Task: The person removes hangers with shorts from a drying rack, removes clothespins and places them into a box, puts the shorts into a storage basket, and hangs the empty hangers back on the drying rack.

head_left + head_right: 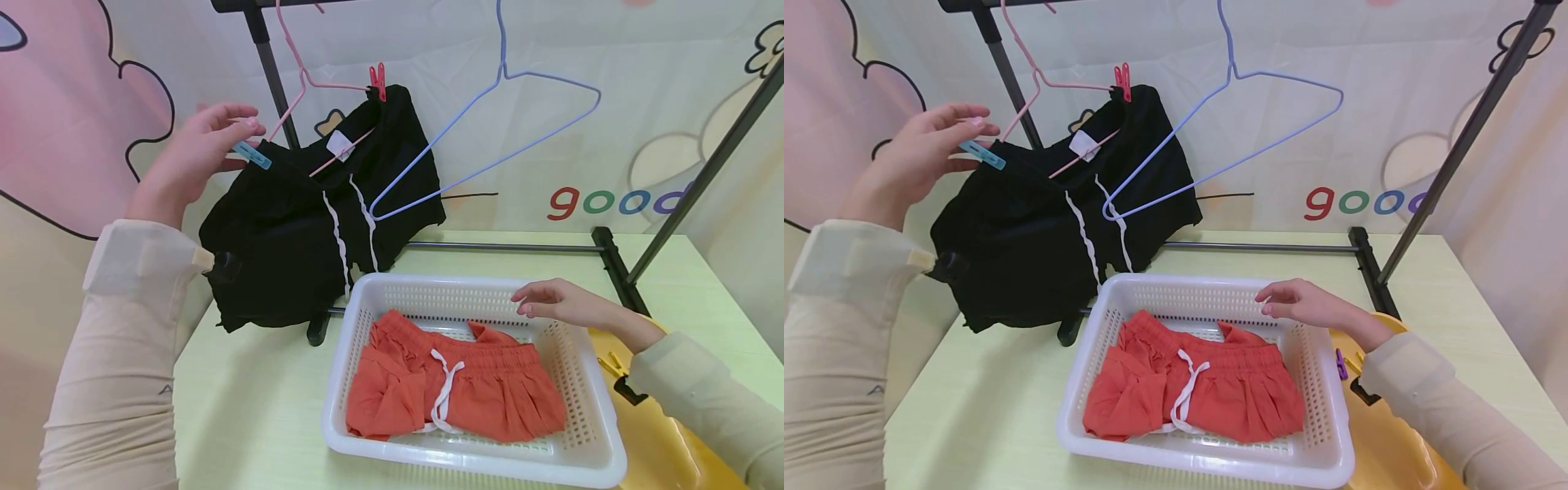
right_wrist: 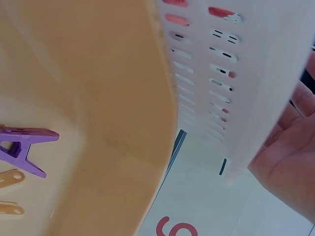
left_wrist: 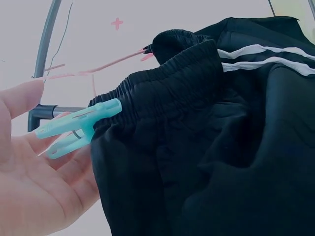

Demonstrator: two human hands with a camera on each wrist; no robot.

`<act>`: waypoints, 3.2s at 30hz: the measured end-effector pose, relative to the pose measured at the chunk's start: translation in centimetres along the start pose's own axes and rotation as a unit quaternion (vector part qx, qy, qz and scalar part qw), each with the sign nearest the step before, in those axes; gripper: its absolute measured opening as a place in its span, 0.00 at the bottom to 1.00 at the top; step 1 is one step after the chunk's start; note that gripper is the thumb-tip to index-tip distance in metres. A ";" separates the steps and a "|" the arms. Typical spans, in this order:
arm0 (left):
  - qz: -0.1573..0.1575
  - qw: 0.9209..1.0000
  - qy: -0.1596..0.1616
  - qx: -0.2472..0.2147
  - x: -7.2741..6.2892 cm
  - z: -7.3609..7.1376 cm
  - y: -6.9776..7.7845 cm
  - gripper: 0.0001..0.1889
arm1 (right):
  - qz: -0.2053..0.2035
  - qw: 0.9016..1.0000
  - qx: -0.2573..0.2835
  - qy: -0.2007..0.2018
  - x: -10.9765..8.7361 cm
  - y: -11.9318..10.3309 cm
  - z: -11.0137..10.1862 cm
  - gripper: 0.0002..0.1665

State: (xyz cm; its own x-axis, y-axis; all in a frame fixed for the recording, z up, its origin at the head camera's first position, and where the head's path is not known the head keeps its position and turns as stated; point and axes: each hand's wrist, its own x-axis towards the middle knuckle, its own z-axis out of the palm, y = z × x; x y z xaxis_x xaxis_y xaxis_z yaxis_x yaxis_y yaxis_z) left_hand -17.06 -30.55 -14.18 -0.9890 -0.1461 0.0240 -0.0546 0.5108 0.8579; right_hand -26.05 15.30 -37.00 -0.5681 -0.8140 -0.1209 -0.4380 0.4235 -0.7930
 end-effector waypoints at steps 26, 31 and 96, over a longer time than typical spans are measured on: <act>-0.059 0.996 -0.062 -0.028 1.5 1.3 1.6 0.21 | 0.007 1.000 0.007 0.004 0.2 0.0 0.2 0.19; -0.079 0.994 -0.062 -0.038 1.8 1.6 2.0 0.22 | 0.010 1.000 0.012 0.004 0.1 0.0 0.2 0.19; -0.034 0.991 -0.071 -0.106 0.6 -1.3 3.4 0.08 | 0.006 1.000 0.023 0.015 0.3 -0.2 0.2 0.19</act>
State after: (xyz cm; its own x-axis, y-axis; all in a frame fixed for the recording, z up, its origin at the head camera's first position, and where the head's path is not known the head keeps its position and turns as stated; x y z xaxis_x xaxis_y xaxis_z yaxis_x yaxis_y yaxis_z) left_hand -17.65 -29.98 -10.59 -0.9941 -0.0463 -0.0977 -0.1073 0.3125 0.9438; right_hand -25.96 14.87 -36.97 -0.5937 -0.7965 -0.1140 -0.3986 0.4142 -0.8183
